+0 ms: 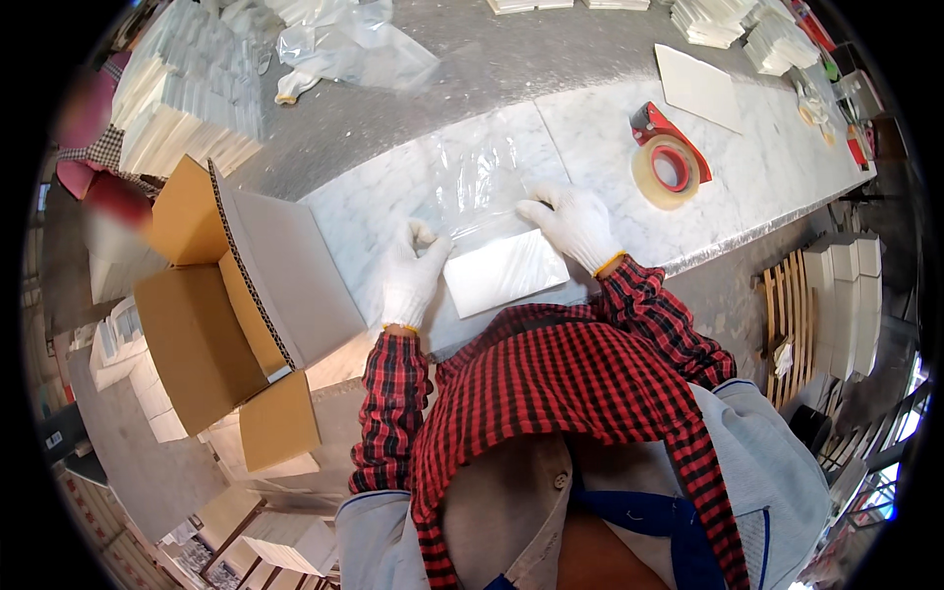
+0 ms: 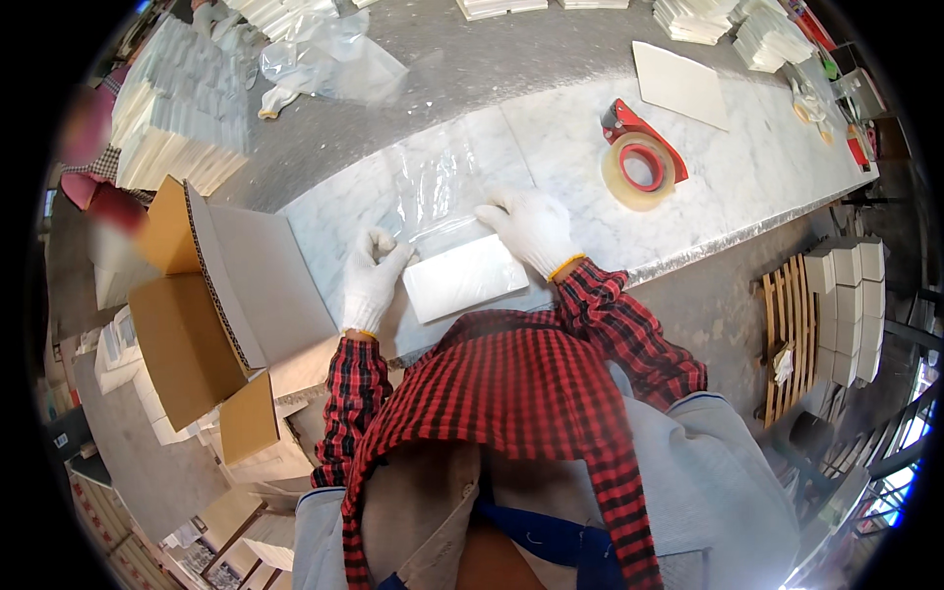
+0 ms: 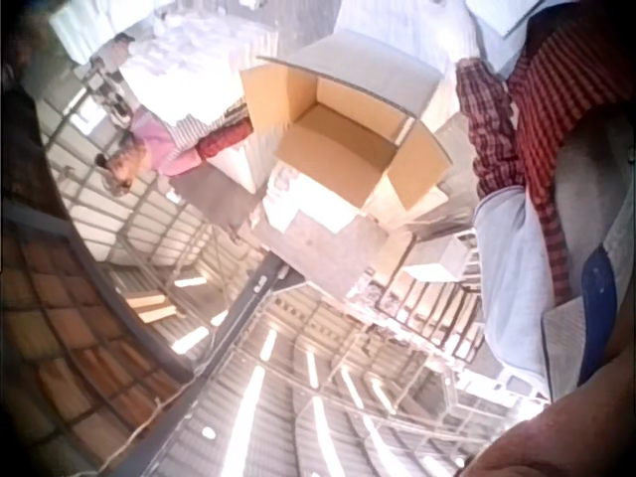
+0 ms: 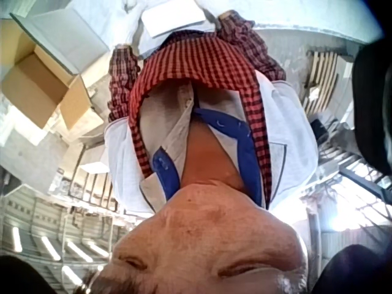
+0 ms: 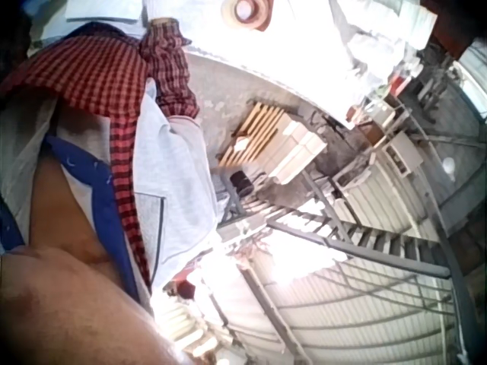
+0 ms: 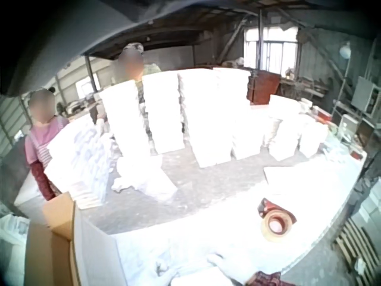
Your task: The person wraps white rectangular items in clear plastic bags and places them into a cardboard box. They repeatedly pick items from a stack, seal them in bags, and stack the wrapped items inside the box.
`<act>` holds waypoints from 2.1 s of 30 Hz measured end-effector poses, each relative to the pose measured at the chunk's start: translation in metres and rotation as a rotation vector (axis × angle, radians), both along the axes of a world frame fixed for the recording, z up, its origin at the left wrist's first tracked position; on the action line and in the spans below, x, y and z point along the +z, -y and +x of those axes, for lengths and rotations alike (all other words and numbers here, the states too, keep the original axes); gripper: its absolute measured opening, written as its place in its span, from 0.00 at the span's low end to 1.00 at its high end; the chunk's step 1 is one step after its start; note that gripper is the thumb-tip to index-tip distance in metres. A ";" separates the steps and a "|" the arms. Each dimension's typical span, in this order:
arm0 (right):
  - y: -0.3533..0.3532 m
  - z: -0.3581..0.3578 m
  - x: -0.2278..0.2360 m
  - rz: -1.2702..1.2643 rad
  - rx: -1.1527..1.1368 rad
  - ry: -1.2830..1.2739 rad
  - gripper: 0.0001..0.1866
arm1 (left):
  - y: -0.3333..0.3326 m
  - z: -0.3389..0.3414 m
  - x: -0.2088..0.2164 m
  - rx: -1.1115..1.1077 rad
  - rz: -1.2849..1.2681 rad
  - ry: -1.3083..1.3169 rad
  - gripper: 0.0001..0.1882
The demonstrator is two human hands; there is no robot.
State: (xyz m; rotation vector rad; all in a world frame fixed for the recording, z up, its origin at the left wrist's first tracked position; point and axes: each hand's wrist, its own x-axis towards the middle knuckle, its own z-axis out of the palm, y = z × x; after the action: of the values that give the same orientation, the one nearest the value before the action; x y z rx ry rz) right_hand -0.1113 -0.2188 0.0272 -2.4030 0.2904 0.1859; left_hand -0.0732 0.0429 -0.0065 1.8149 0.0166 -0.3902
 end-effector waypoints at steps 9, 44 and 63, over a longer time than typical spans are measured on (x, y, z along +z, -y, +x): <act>0.019 0.027 -0.011 0.159 0.184 -0.160 0.12 | 0.010 0.014 0.049 -0.125 0.543 0.618 0.12; 0.238 0.403 0.228 -0.378 0.025 0.260 0.54 | 0.031 0.018 0.087 -0.791 0.199 0.187 0.22; 0.126 0.216 0.181 -0.249 0.585 0.671 0.48 | -0.004 -0.001 -0.003 -0.794 0.071 0.421 0.22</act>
State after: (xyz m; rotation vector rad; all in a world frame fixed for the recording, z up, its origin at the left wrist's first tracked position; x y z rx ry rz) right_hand 0.1044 -0.3452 0.2085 -2.5668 -0.7365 -0.4177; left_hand -0.0745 0.0474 -0.0091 1.8843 -1.0140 -0.5490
